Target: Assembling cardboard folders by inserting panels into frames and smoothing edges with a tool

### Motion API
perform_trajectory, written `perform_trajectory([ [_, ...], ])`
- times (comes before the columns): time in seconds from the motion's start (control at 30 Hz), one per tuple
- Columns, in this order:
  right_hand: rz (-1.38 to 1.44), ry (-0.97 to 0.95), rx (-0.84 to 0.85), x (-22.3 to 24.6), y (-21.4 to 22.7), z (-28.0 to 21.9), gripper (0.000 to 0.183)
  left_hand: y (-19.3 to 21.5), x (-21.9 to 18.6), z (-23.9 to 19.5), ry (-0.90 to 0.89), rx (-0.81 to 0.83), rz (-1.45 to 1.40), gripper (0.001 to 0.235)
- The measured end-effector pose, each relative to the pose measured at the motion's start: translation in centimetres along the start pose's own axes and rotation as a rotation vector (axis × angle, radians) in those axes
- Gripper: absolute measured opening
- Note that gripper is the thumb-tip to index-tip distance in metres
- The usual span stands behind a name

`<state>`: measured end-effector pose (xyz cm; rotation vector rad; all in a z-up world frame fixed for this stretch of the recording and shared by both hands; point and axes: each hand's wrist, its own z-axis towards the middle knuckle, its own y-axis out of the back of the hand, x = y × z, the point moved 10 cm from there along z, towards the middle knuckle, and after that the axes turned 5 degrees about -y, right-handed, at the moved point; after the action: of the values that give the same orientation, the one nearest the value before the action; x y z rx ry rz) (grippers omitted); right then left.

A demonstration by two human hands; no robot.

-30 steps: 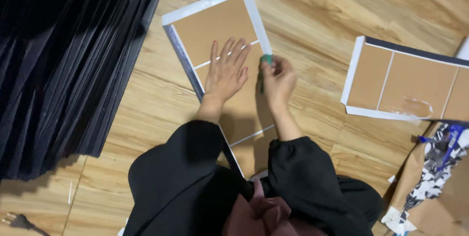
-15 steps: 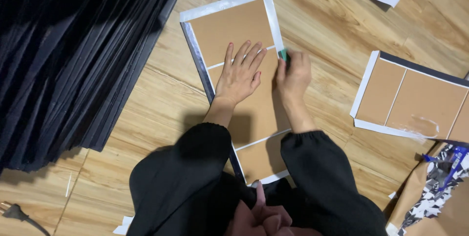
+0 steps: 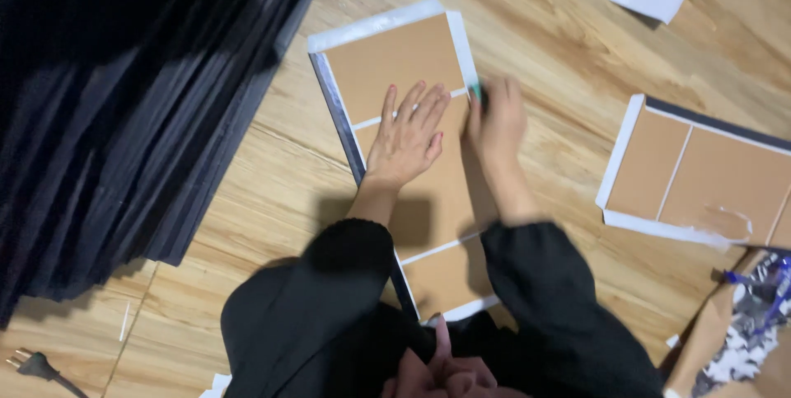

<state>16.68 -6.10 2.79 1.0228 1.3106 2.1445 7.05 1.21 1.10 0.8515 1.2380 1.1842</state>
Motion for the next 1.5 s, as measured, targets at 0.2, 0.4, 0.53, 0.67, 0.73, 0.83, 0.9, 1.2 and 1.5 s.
perform_trajectory([
  [0.2, -0.038, -0.191, 0.083, -2.5, 6.0, -11.6, 0.019, 0.8, -0.3, 0.0, -0.022, -0.066, -0.036, 0.059],
  [0.4, 0.093, -0.116, 0.062, -1.5, 3.7, -6.0, 0.020, 0.0, -0.1, 0.2, -0.005, -0.048, -0.006, 0.059],
  [0.53, 0.079, -0.008, -0.034, 0.1, -0.8, 2.2, 0.018, 0.2, -0.2, 0.0, -0.002, -0.038, 0.022, 0.059],
  [0.67, 0.053, -0.026, 0.019, 0.8, -2.9, 6.3, 0.023, 0.1, -0.1, 0.1, -0.002, -0.048, 0.022, 0.060],
  [0.73, 0.161, -0.164, 0.110, -1.8, -2.2, 4.1, 0.021, 0.2, 0.0, 0.2, -0.002, -0.066, 0.009, 0.060],
  [0.83, 0.476, -0.435, 0.178, -10.5, -1.9, -2.4, 0.023, 1.0, -0.2, 0.2, -0.013, -0.090, 0.001, 0.065],
  [0.9, 0.684, -0.586, 0.142, -14.6, -0.9, -6.8, 0.027, 1.5, -1.0, -0.1, -0.042, -0.089, 0.005, 0.069],
  [1.2, 0.929, -0.759, 0.487, -13.4, -1.9, -12.7, 0.031, -3.5, -11.4, 6.2, -0.678, 0.334, 0.206, 0.092],
  [1.5, 1.233, -0.925, -0.095, -24.2, 10.3, -15.2, 0.026, -4.9, -10.3, 5.1, -0.706, 0.282, 0.379, 0.021],
])
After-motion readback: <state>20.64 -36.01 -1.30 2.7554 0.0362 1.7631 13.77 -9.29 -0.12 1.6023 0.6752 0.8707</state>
